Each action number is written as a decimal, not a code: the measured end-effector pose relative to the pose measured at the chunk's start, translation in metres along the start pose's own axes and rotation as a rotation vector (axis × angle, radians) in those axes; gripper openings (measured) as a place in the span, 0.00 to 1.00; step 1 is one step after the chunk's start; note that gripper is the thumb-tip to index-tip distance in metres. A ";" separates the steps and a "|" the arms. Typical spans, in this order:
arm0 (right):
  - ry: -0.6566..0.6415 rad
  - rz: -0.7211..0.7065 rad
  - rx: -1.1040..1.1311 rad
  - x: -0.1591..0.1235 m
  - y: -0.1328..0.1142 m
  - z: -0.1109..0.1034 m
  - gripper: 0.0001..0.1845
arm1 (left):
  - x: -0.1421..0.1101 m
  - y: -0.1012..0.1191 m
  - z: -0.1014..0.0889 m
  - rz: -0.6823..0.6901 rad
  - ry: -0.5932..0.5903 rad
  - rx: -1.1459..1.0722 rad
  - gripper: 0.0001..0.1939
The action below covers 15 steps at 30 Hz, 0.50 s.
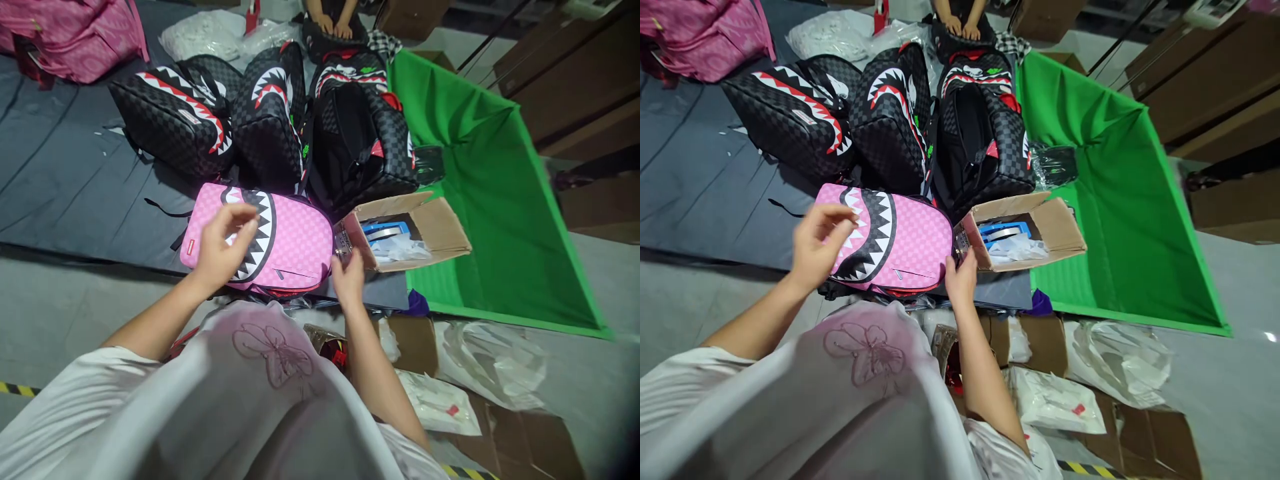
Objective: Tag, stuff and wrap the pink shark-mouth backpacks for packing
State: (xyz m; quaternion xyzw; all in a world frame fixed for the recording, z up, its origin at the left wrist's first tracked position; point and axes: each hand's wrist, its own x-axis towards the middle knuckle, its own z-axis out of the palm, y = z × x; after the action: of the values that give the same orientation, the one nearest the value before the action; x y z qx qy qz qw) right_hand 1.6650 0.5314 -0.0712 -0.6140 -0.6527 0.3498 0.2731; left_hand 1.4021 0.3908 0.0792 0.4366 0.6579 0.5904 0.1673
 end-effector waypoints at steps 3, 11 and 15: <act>0.012 0.185 0.062 0.001 0.000 0.023 0.27 | -0.021 -0.045 0.022 -0.253 -0.361 0.129 0.17; -0.242 -0.338 0.513 -0.068 -0.130 0.035 0.24 | -0.066 -0.063 0.064 -0.232 -0.410 -0.007 0.51; -0.563 -0.398 0.618 -0.066 -0.130 0.066 0.26 | -0.052 -0.081 0.032 -0.438 0.216 -0.286 0.21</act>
State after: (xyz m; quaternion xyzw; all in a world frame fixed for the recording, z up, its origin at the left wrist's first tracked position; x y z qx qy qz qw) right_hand 1.5404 0.4579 -0.0036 -0.2476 -0.6719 0.6218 0.3173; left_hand 1.4242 0.3767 -0.0189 0.1903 0.6608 0.6701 0.2796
